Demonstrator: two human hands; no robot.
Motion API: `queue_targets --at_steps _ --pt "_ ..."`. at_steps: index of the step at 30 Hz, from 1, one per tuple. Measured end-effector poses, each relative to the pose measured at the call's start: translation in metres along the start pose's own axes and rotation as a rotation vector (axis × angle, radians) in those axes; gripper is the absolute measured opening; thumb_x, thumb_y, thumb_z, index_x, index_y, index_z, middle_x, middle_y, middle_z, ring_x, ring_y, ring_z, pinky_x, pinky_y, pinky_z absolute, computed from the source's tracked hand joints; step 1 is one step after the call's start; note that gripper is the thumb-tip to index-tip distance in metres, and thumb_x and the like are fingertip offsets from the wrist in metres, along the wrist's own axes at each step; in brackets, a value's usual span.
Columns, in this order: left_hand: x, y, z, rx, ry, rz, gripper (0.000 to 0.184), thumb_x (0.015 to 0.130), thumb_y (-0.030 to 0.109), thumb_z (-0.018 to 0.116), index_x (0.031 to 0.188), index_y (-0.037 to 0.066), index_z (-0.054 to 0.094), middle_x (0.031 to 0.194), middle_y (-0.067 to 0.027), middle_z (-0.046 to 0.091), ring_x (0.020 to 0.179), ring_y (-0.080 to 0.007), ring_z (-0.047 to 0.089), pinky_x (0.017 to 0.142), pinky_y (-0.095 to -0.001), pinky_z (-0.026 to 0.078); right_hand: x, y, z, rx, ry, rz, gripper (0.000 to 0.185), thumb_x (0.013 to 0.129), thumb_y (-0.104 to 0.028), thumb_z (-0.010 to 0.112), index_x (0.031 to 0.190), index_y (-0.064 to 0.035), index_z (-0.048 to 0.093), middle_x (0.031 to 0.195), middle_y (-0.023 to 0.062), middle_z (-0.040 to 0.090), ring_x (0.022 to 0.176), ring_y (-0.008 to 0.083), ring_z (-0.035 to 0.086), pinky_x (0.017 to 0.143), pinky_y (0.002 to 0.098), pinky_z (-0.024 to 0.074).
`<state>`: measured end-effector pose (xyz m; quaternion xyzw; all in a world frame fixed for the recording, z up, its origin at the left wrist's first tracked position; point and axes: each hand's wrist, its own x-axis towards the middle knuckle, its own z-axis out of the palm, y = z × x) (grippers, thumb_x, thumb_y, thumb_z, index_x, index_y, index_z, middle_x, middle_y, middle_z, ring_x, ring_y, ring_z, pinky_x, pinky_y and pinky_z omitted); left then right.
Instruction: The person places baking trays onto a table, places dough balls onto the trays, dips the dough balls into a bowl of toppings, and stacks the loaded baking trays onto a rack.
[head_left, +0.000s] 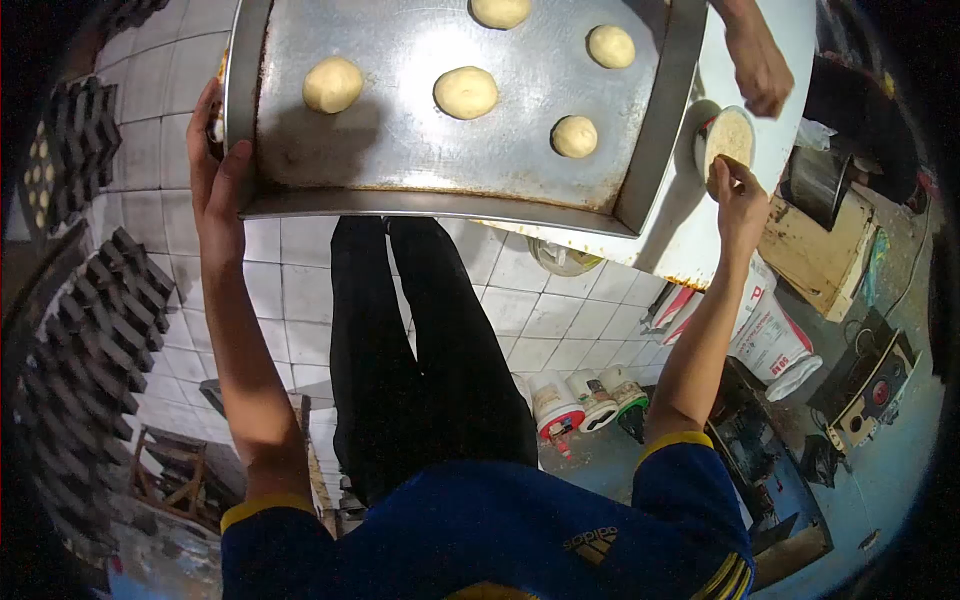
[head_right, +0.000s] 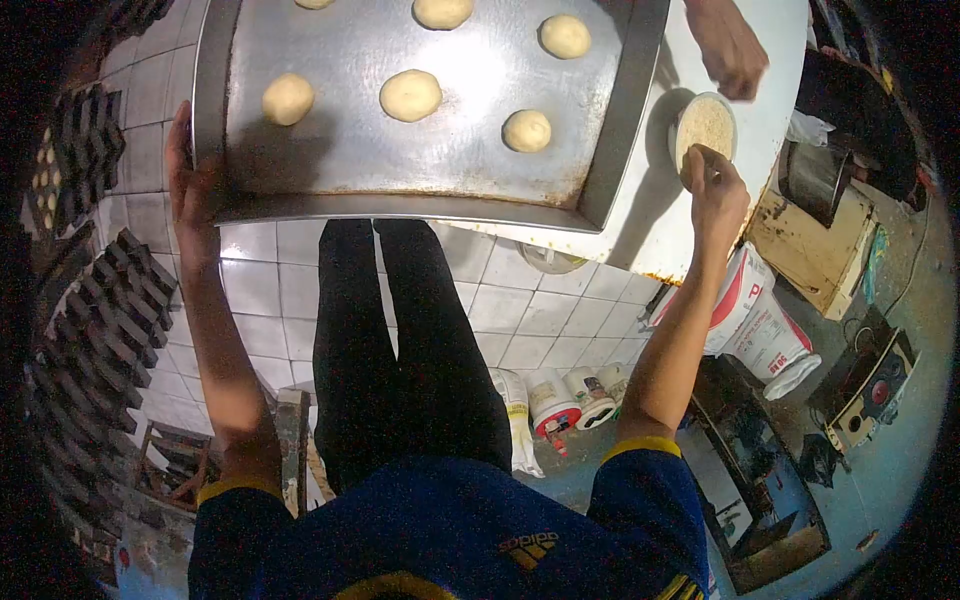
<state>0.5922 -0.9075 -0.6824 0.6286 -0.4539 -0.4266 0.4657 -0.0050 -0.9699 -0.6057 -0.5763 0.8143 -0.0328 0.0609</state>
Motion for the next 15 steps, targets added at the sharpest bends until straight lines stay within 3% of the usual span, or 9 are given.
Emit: queue_targets --at_steps 5,8,9,10,11,12,13,15 --pt "0.002 -0.007 -0.001 0.044 -0.011 0.022 0.078 0.099 0.038 0.066 0.167 0.012 0.039 0.168 -0.0155 0.039 0.156 -0.0312 0.034 0.129 -0.0467 0.026 0.004 0.006 -0.003 -0.167 0.005 -0.061 0.039 0.101 -0.037 0.076 0.117 -0.0023 0.081 0.099 0.019 0.081 0.087 0.022 0.076 0.082 0.0344 0.0573" --pt "0.0 -0.011 -0.005 0.035 -0.025 0.068 0.072 0.103 0.034 0.063 0.168 0.015 0.039 0.173 -0.0111 0.034 0.159 -0.0306 0.03 0.129 -0.0473 0.027 0.005 0.042 -0.002 0.333 0.054 -0.087 0.041 0.103 -0.034 0.075 0.12 0.0028 0.079 0.103 0.0128 0.082 0.091 0.017 0.074 0.084 0.0321 0.0562" --pt "0.003 -0.021 -0.009 0.046 -0.045 0.162 0.068 0.104 0.025 0.062 0.167 0.017 0.039 0.173 -0.0091 0.034 0.16 -0.0282 0.03 0.129 -0.0456 0.028 0.004 0.045 -0.009 0.468 0.005 -0.002 0.048 0.102 -0.033 0.076 0.124 0.0092 0.075 0.117 0.0166 0.079 0.108 0.0222 0.072 0.096 0.0345 0.0541" --pt "0.002 -0.019 -0.012 0.023 -0.04 0.129 0.068 0.104 0.02 0.062 0.168 0.018 0.039 0.173 -0.0087 0.033 0.16 -0.0271 0.03 0.129 -0.0442 0.029 -0.013 0.011 -0.026 0.568 0.017 0.178 0.048 0.101 -0.03 0.078 0.128 0.0084 0.074 0.12 0.0148 0.078 0.109 0.0179 0.07 0.091 0.0307 0.0514" --pt "0.0 -0.015 -0.009 -0.003 -0.037 0.096 0.067 0.104 0.016 0.061 0.168 0.018 0.039 0.173 -0.0083 0.033 0.16 -0.0259 0.03 0.129 -0.0428 0.03 -0.021 0.0 -0.032 0.746 -0.039 0.264 0.045 0.1 -0.028 0.079 0.13 0.0051 0.074 0.113 0.0097 0.078 0.095 0.0108 0.065 0.081 0.0252 0.0459" --pt "-0.002 -0.005 -0.007 -0.087 -0.041 0.062 0.07 0.102 0.011 0.062 0.168 0.019 0.039 0.173 -0.0084 0.033 0.158 -0.0252 0.032 0.128 -0.0405 0.03 -0.035 -0.019 -0.032 0.896 -0.074 0.269 0.039 0.102 -0.026 0.077 0.129 0.0027 0.075 0.102 0.0034 0.075 0.082 0.0055 0.055 0.073 0.023 0.0403" --pt "-0.003 -0.004 -0.007 -0.085 -0.02 0.057 0.07 0.102 0.011 0.062 0.168 0.019 0.039 0.173 -0.0084 0.033 0.158 -0.0252 0.032 0.128 -0.0405 0.03 -0.052 -0.056 -0.034 1.026 -0.175 0.207 0.032 0.103 -0.024 0.076 0.123 0.0013 0.076 0.099 -0.0001 0.072 0.079 0.0044 0.05 0.073 0.0213 0.0394" --pt "-0.002 -0.007 -0.006 -0.086 0.014 0.052 0.072 0.101 0.01 0.063 0.167 0.019 0.039 0.171 -0.0089 0.035 0.156 -0.0248 0.036 0.127 -0.0392 0.033 -0.076 -0.124 -0.024 0.978 -0.361 0.099 0.027 0.102 -0.021 0.076 0.12 -0.001 0.077 0.099 -0.0018 0.072 0.082 0.0067 0.055 0.076 0.0237 0.0435"
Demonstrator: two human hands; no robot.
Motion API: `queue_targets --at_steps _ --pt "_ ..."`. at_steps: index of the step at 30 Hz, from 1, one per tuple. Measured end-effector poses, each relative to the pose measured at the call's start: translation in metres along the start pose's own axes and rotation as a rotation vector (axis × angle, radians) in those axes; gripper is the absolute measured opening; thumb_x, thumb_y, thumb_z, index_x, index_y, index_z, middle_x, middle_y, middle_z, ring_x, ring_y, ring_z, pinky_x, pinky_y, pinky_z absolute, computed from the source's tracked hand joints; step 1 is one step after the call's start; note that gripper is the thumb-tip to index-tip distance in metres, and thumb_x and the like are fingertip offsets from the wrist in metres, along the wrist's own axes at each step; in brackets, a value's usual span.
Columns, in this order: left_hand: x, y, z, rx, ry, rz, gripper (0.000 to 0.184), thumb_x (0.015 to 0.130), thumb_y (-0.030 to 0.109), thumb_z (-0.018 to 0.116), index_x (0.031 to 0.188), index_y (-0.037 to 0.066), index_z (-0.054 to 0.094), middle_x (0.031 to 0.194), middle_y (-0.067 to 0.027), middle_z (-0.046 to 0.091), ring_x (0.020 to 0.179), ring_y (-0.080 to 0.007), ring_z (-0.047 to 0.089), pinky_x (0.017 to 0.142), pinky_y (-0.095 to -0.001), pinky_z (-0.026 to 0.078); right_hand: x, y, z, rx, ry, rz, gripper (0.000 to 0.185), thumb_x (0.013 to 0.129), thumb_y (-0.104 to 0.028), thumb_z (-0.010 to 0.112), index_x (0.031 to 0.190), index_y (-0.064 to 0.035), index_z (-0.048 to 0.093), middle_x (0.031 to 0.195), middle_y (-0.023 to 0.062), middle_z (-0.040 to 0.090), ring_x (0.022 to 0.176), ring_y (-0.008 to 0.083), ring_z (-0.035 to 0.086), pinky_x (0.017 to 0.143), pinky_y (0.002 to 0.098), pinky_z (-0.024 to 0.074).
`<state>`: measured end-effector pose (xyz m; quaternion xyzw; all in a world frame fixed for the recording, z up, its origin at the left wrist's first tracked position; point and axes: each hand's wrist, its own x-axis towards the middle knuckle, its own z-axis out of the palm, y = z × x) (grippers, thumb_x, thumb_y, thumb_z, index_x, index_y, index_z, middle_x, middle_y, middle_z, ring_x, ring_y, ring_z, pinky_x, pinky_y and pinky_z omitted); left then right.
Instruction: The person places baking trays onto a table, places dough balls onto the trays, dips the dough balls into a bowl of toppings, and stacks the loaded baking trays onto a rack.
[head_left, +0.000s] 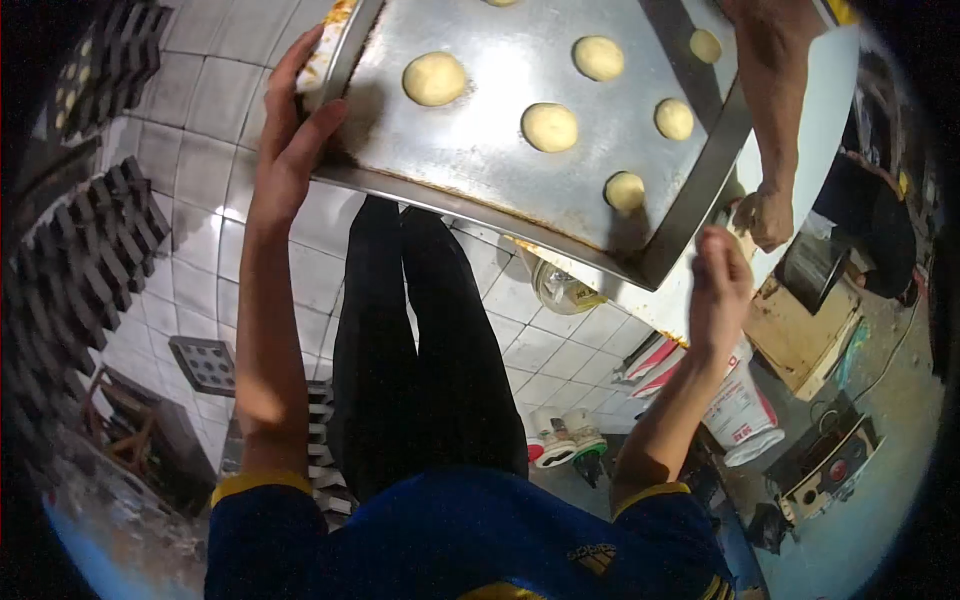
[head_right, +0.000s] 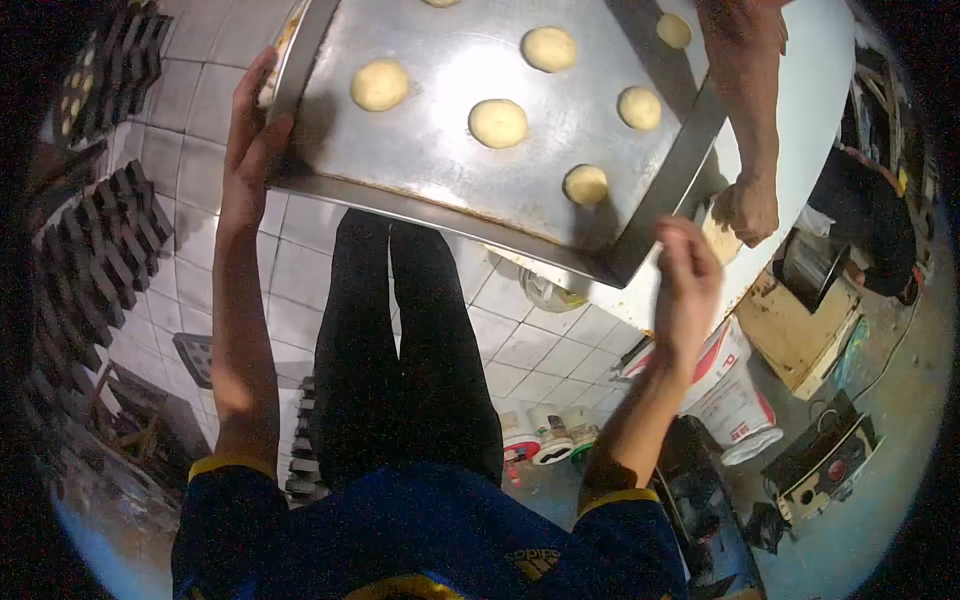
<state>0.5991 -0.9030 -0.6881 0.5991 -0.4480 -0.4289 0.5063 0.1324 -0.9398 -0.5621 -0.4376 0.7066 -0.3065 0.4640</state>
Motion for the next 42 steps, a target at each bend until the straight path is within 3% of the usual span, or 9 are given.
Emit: queue_targets --at_steps 6,8,16,20,28,33,36,38,42 --pt "-0.002 0.014 0.007 -0.125 0.036 -0.066 0.077 0.096 0.014 0.065 0.168 0.013 0.037 0.172 -0.0144 0.035 0.159 -0.0295 0.032 0.13 -0.0433 0.025 0.017 -0.051 0.191 -0.136 -0.415 -0.299 0.024 0.098 -0.019 0.081 0.109 0.0016 0.082 0.096 0.0046 0.079 0.081 0.0083 0.062 0.075 0.0263 0.0494" --pt "-0.001 0.015 0.009 -0.155 0.049 -0.092 0.078 0.096 0.013 0.065 0.168 0.012 0.037 0.171 -0.0148 0.036 0.158 -0.029 0.034 0.13 -0.0424 0.026 0.037 -0.049 0.228 -0.277 -0.412 -0.605 0.017 0.095 -0.018 0.08 0.106 -0.0044 0.083 0.098 0.0104 0.08 0.084 0.0222 0.067 0.076 0.0337 0.0526" --pt "-0.001 -0.008 -0.001 -0.21 0.016 -0.005 0.08 0.098 0.003 0.068 0.169 0.01 0.032 0.162 -0.0108 0.04 0.149 -0.0241 0.038 0.122 -0.0369 0.031 0.069 -0.021 0.261 -0.753 -0.346 -1.333 0.025 0.09 -0.028 0.082 0.112 -0.017 0.08 0.114 -0.0002 0.073 0.1 0.0263 0.065 0.087 0.0408 0.0517" --pt "-0.002 -0.003 0.001 -0.293 0.009 -0.038 0.082 0.097 0.004 0.068 0.169 0.01 0.031 0.157 -0.0095 0.045 0.14 -0.0215 0.046 0.115 -0.0334 0.039 0.048 -0.017 0.251 -0.845 -0.308 -1.348 0.041 0.094 -0.038 0.077 0.129 -0.0157 0.073 0.133 -0.0003 0.067 0.116 0.0257 0.062 0.097 0.0437 0.0488" --pt "-0.004 0.002 0.007 -0.114 0.055 -0.021 0.074 0.096 0.012 0.062 0.166 0.01 0.039 0.169 -0.0136 0.039 0.155 -0.0272 0.037 0.128 -0.0398 0.028 0.052 -0.013 0.246 -0.911 -0.503 -1.285 0.07 0.1 -0.052 0.065 0.153 -0.0065 0.056 0.166 0.0092 0.048 0.154 0.029 0.043 0.126 0.0489 0.0349" --pt "-0.003 0.002 0.007 -0.107 0.03 -0.045 0.075 0.095 0.017 0.064 0.166 0.011 0.04 0.17 -0.0134 0.037 0.158 -0.0277 0.033 0.129 -0.0407 0.026 0.063 -0.036 0.196 -0.543 -0.493 -1.184 0.059 0.106 -0.039 0.063 0.152 -0.002 0.056 0.157 0.0174 0.057 0.146 0.0348 0.052 0.123 0.048 0.0389" --pt "-0.001 0.001 0.004 -0.087 0.025 -0.032 0.074 0.095 0.015 0.065 0.166 0.014 0.04 0.169 -0.0125 0.037 0.156 -0.027 0.035 0.126 -0.0403 0.031 0.058 -0.04 0.09 -0.496 0.028 -0.797 0.038 0.109 -0.014 0.059 0.144 0.0001 0.064 0.143 0.0171 0.069 0.127 0.0247 0.067 0.105 0.0392 0.0536" --pt "0.0 0.004 0.004 -0.066 0.023 -0.034 0.074 0.096 0.01 0.064 0.166 0.017 0.04 0.169 -0.0118 0.038 0.153 -0.026 0.039 0.124 -0.0392 0.037 0.068 -0.003 0.001 -0.573 0.402 -0.646 0.037 0.108 -0.023 0.065 0.137 -0.0001 0.07 0.128 0.0143 0.076 0.104 0.0197 0.073 0.092 0.0363 0.0588" --pt "0.001 0.002 0.003 -0.049 0.023 -0.005 0.075 0.096 0.012 0.065 0.166 0.017 0.041 0.169 -0.0108 0.037 0.153 -0.0258 0.039 0.124 -0.0388 0.034 0.073 0.06 -0.127 -1.01 0.514 -0.242 0.036 0.102 -0.034 0.074 0.123 -0.0055 0.08 0.11 0.0144 0.081 0.091 0.022 0.076 0.082 0.0355 0.0586"
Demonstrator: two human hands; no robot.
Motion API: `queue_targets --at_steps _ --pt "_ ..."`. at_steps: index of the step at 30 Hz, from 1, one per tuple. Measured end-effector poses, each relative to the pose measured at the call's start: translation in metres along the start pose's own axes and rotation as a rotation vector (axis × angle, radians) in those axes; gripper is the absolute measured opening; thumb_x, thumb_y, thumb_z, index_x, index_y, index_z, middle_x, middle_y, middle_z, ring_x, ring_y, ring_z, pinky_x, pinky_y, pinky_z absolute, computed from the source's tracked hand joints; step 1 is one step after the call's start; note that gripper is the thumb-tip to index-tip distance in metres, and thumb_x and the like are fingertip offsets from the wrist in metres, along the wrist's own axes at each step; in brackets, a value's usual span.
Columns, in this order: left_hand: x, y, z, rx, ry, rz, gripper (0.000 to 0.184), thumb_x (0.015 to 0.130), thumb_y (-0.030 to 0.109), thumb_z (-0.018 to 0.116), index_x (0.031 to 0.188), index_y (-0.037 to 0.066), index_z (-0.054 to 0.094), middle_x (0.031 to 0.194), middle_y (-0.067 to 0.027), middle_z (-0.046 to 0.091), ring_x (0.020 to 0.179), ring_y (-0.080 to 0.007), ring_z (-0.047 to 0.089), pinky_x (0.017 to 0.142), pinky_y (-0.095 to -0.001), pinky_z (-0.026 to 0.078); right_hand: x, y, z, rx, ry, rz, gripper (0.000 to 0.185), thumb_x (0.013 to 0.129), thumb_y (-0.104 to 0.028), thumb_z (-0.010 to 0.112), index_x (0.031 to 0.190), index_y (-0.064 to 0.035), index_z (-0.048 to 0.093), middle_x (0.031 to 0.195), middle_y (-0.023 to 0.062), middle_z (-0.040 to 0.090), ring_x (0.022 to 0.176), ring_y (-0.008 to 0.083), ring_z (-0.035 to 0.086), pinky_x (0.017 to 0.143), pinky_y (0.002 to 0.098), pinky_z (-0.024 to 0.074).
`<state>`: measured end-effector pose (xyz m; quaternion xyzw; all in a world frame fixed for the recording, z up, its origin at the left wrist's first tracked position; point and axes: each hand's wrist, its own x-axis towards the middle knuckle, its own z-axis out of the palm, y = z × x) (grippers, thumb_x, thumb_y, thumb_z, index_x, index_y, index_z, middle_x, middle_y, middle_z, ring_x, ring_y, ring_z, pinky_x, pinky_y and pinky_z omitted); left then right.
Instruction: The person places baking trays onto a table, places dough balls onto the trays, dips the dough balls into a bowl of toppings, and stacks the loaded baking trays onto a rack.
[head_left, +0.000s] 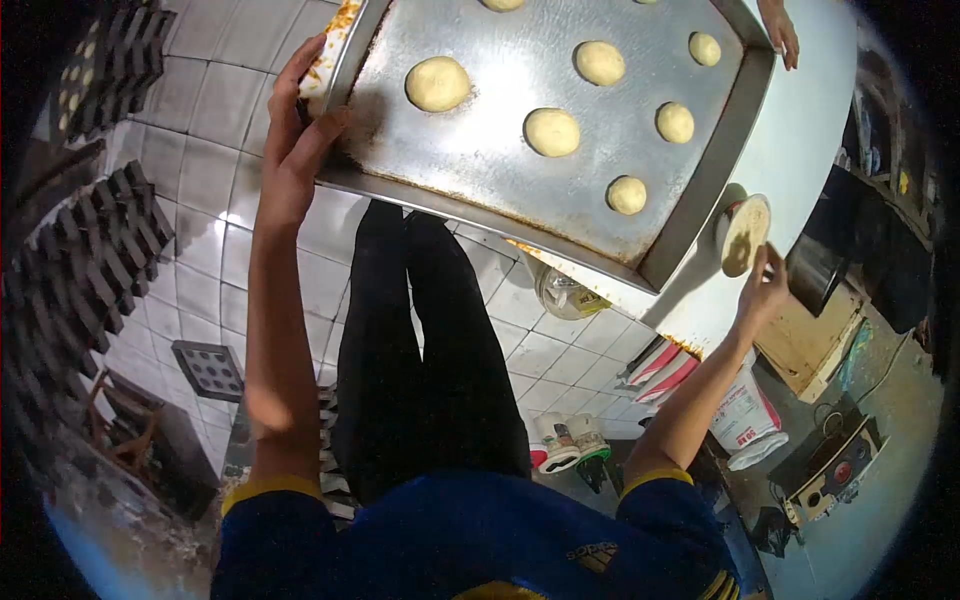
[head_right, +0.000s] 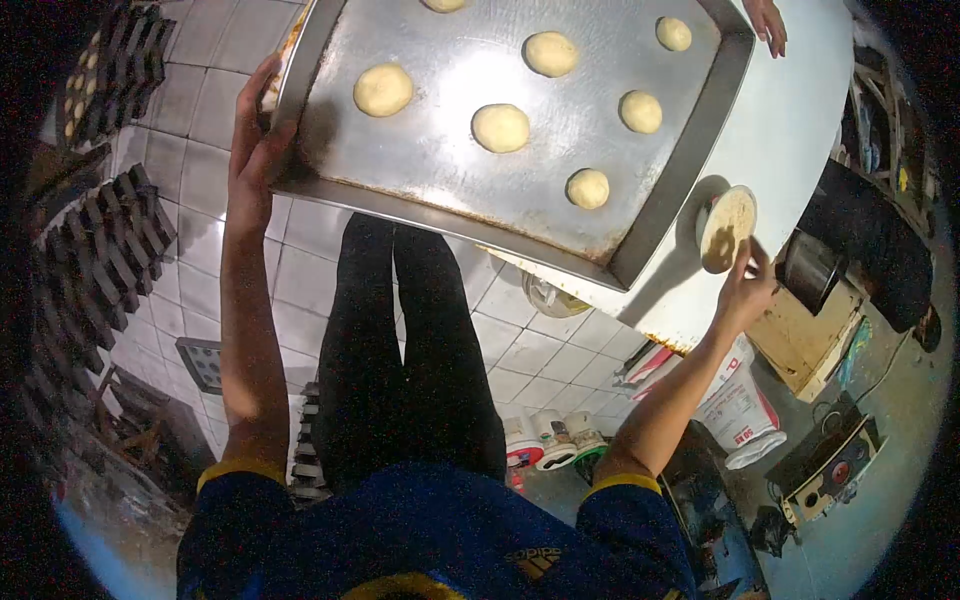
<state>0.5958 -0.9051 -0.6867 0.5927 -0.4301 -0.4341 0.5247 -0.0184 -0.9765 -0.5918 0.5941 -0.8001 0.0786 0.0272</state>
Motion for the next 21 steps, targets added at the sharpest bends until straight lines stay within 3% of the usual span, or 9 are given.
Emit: queue_targets --at_steps 3,8,11,13,14,16,17,21 --pt "-0.003 0.003 -0.002 0.013 0.013 -0.038 0.075 0.096 0.012 0.065 0.166 0.016 0.041 0.169 -0.0106 0.038 0.154 -0.026 0.038 0.126 -0.0386 0.032 -0.003 0.016 0.011 -0.015 -0.18 0.027 0.033 0.101 -0.035 0.075 0.118 -0.0075 0.083 0.105 0.0155 0.082 0.087 0.026 0.077 0.082 0.0365 0.059" --pt "-0.001 0.003 0.003 -0.003 -0.02 -0.022 0.075 0.095 0.014 0.065 0.166 0.01 0.041 0.169 -0.0109 0.039 0.156 -0.0248 0.035 0.128 -0.0384 0.028 0.002 0.006 0.013 -0.169 -0.179 -0.009 0.028 0.099 -0.031 0.075 0.116 -0.0099 0.083 0.109 0.0167 0.08 0.097 0.0323 0.079 0.087 0.0411 0.0589" --pt "0.0 -0.002 -0.001 0.055 -0.021 0.018 0.074 0.095 0.014 0.063 0.166 0.01 0.041 0.17 -0.0115 0.039 0.158 -0.0256 0.033 0.129 -0.0397 0.026 0.006 0.009 0.01 -0.171 -0.182 -0.036 0.034 0.101 -0.033 0.074 0.118 -0.0048 0.081 0.11 0.0188 0.081 0.096 0.0321 0.079 0.087 0.0434 0.0592" --pt "0.0 -0.003 -0.001 0.108 -0.002 0.024 0.075 0.094 0.017 0.063 0.165 0.01 0.041 0.17 -0.0118 0.038 0.159 -0.0276 0.032 0.13 -0.0422 0.024 0.008 0.021 0.008 0.261 -0.165 0.046 0.04 0.103 -0.034 0.074 0.123 0.0001 0.079 0.114 0.0177 0.081 0.102 0.0274 0.077 0.093 0.0428 0.0571" --pt "0.001 -0.004 -0.001 0.136 0.008 0.03 0.075 0.094 0.018 0.063 0.165 0.01 0.041 0.171 -0.0119 0.038 0.159 -0.0286 0.032 0.131 -0.0435 0.023 0.007 0.028 0.004 0.255 -0.158 0.05 0.04 0.103 -0.034 0.074 0.123 0.0001 0.079 0.114 0.0177 0.081 0.102 0.0274 0.077 0.093 0.0428 0.0571" --pt "0.002 -0.007 -0.001 0.125 0.008 0.029 0.075 0.094 0.022 0.064 0.165 0.01 0.042 0.171 -0.0117 0.039 0.159 -0.029 0.032 0.131 -0.0444 0.023 -0.012 -0.014 -0.016 0.653 -0.181 0.287 0.041 0.104 -0.033 0.074 0.126 0.0016 0.077 0.117 0.0136 0.08 0.11 0.0211 0.072 0.099 0.0396 0.0529" --pt "0.002 -0.009 -0.002 0.127 0.009 0.042 0.074 0.095 0.023 0.065 0.165 0.01 0.043 0.17 -0.0118 0.039 0.159 -0.0292 0.032 0.131 -0.0445 0.023 -0.019 -0.016 -0.014 0.879 -0.254 0.27 0.034 0.104 -0.028 0.075 0.125 -0.0022 0.077 0.117 0.0102 0.078 0.114 0.0158 0.068 0.103 0.0358 0.0488" --pt "0.001 -0.01 0.001 0.119 0.018 0.033 0.075 0.095 0.027 0.066 0.165 0.011 0.043 0.169 -0.0116 0.04 0.157 -0.029 0.034 0.131 -0.0444 0.023 -0.059 -0.112 -0.013 0.819 -0.46 0.046 0.022 0.102 -0.017 0.076 0.115 0.0011 0.08 0.108 0.0074 0.08 0.101 0.0132 0.07 0.094 0.0284 0.0534"
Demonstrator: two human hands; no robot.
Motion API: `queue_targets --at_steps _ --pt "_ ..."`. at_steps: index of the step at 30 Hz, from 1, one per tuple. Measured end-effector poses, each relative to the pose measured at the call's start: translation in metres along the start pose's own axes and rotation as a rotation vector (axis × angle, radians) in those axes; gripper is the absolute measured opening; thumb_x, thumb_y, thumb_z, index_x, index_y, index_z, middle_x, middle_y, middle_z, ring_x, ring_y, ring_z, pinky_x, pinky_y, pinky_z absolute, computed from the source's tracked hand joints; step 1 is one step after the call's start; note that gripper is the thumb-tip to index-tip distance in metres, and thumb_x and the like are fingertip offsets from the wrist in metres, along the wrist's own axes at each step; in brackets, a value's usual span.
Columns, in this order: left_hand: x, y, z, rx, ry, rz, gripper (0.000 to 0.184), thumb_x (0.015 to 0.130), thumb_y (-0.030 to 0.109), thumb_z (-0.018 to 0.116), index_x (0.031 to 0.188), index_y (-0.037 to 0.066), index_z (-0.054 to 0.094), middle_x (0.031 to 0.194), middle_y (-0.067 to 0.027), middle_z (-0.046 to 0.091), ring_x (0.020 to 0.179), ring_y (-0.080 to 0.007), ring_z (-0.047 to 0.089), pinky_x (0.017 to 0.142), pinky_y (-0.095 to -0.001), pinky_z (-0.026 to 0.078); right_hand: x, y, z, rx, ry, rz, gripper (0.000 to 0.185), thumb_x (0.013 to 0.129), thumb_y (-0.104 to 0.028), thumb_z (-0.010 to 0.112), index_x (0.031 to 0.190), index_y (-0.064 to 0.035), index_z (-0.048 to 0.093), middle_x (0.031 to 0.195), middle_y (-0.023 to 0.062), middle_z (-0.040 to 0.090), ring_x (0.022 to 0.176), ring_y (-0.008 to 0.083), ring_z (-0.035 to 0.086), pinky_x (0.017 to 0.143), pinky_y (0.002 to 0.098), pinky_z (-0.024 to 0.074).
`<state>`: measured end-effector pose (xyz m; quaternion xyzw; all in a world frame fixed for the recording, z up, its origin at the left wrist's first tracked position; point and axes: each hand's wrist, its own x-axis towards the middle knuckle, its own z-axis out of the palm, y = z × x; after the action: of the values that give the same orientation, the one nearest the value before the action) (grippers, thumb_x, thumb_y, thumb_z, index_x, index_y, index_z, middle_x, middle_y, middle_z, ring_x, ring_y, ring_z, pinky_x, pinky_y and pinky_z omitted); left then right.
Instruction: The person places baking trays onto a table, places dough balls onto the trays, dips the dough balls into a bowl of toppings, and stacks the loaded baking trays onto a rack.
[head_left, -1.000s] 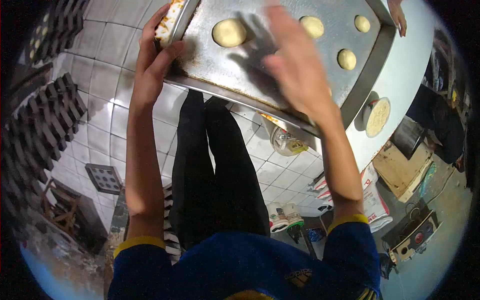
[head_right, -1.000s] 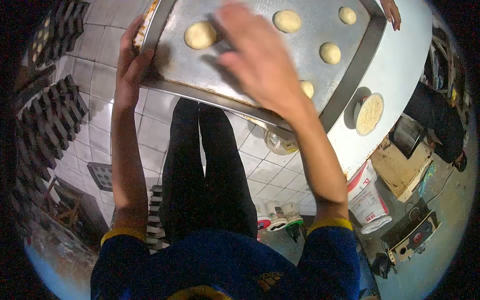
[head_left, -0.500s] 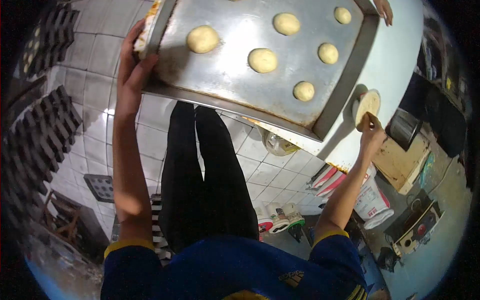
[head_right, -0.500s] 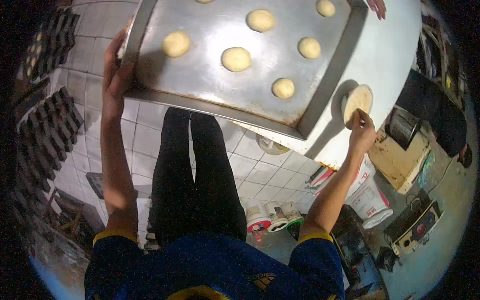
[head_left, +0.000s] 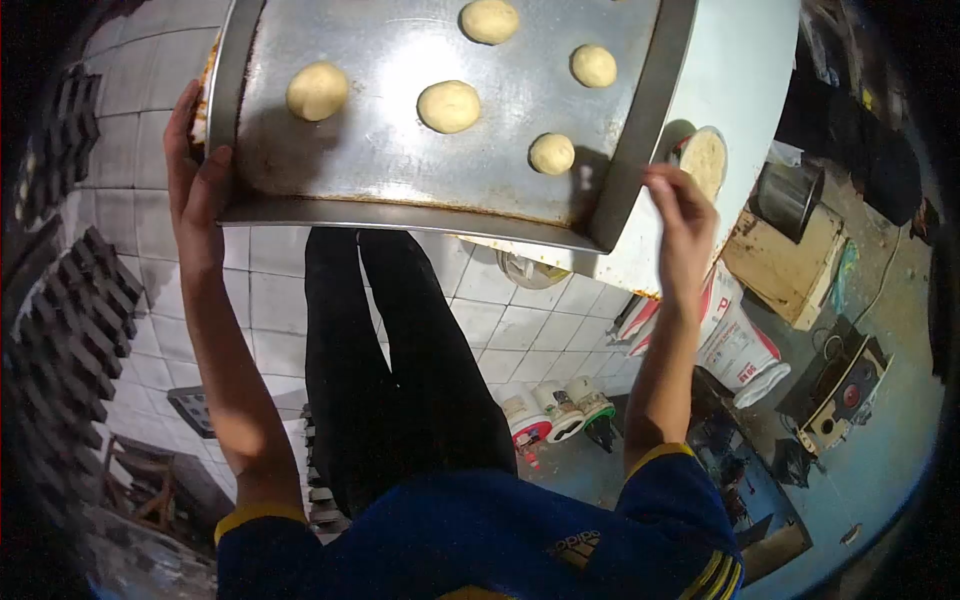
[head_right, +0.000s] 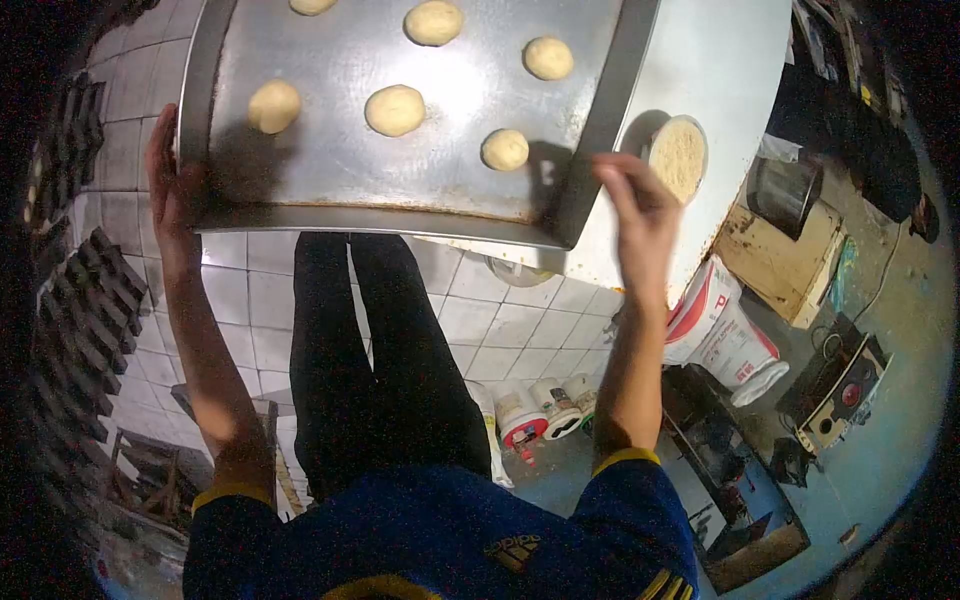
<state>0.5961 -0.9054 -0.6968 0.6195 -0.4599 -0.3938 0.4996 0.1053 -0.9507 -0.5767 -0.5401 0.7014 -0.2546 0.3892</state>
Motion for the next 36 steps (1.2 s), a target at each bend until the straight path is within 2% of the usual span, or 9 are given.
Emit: queue_targets --at_steps 5,12,18,25,28,31,33,34,36 --pt "0.0 -0.001 0.001 0.01 0.014 -0.023 0.078 0.094 0.031 0.067 0.165 0.01 0.043 0.169 -0.0129 0.04 0.158 -0.0292 0.034 0.13 -0.044 0.023 0.01 -0.002 0.055 -0.393 -0.105 -0.453 0.014 0.095 -0.007 0.079 0.109 -0.0045 0.08 0.103 0.0088 0.077 0.094 0.0239 0.069 0.086 0.0352 0.0547" --pt "0.001 -0.003 0.001 0.027 0.002 -0.001 0.077 0.095 0.03 0.063 0.166 0.008 0.042 0.17 -0.0136 0.04 0.158 -0.0298 0.033 0.131 -0.0446 0.021 0.017 0.025 0.064 -0.748 -0.1 -0.699 0.025 0.09 -0.009 0.082 0.115 -0.0124 0.079 0.105 0.0022 0.074 0.092 0.0268 0.064 0.084 0.0397 0.0526" --pt "0.002 -0.001 0.002 0.024 0.008 -0.026 0.079 0.094 0.034 0.064 0.165 0.007 0.042 0.169 -0.0139 0.04 0.159 -0.0295 0.032 0.13 -0.0446 0.021 -0.002 0.008 0.052 -0.83 -0.374 -0.64 0.06 0.102 -0.044 0.066 0.155 -0.0158 0.058 0.14 0.0119 0.06 0.117 0.0348 0.054 0.105 0.0471 0.0459" --pt "0.0 0.009 0.007 -0.021 0.014 -0.044 0.076 0.096 0.031 0.062 0.165 0.006 0.042 0.169 -0.014 0.04 0.159 -0.0289 0.031 0.131 -0.0454 0.02 -0.004 -0.001 0.043 -0.745 -0.454 -0.647 0.08 0.105 -0.056 0.055 0.167 -0.0081 0.038 0.163 0.0184 0.045 0.141 0.0408 0.048 0.121 0.0505 0.0371" --pt "0.0 0.009 0.006 -0.035 -0.005 -0.051 0.076 0.096 0.031 0.063 0.165 0.006 0.042 0.169 -0.0143 0.04 0.16 -0.0291 0.031 0.131 -0.0458 0.021 -0.006 0.01 0.058 -0.75 -0.593 -0.566 0.095 0.104 -0.061 0.053 0.171 -0.0018 0.02 0.177 0.0213 0.021 0.164 0.0397 0.02 0.133 0.0504 0.0193" --pt "0.001 0.011 0.006 -0.048 -0.018 -0.054 0.077 0.097 0.032 0.064 0.165 0.006 0.041 0.169 -0.0145 0.039 0.159 -0.0292 0.031 0.131 -0.0463 0.021 -0.001 0.008 0.045 -0.486 -0.592 -0.495 0.084 0.107 -0.051 0.056 0.17 -0.0032 0.026 0.176 0.021 0.027 0.162 0.0384 0.028 0.132 0.0487 0.0232" --pt "0.003 0.012 0.006 -0.046 -0.019 -0.054 0.077 0.097 0.032 0.065 0.165 0.005 0.041 0.169 -0.0147 0.039 0.159 -0.0292 0.031 0.131 -0.0466 0.022 0.001 0.009 0.017 -0.308 -0.309 -0.442 0.069 0.108 -0.034 0.061 0.166 -0.0051 0.038 0.17 0.0203 0.04 0.158 0.0352 0.038 0.13 0.0462 0.0284" --pt "0.001 0.011 0.005 -0.036 -0.028 -0.049 0.077 0.097 0.032 0.065 0.165 0.005 0.041 0.169 -0.015 0.039 0.159 -0.0291 0.031 0.131 -0.0465 0.021 0.004 0.015 0.006 -0.325 -0.039 -0.382 0.051 0.107 -0.019 0.064 0.155 -0.0055 0.056 0.154 0.0182 0.059 0.143 0.0312 0.055 0.119 0.0431 0.0419" --pt "0.002 0.007 0.002 -0.03 -0.043 -0.043 0.077 0.097 0.032 0.064 0.165 0.005 0.041 0.169 -0.0154 0.039 0.159 -0.0289 0.031 0.131 -0.0464 0.021 0.011 0.03 -0.027 -0.457 0.272 -0.287 0.026 0.106 -0.017 0.068 0.127 -0.0039 0.075 0.115 0.0138 0.076 0.099 0.0231 0.072 0.086 0.0388 0.0565"
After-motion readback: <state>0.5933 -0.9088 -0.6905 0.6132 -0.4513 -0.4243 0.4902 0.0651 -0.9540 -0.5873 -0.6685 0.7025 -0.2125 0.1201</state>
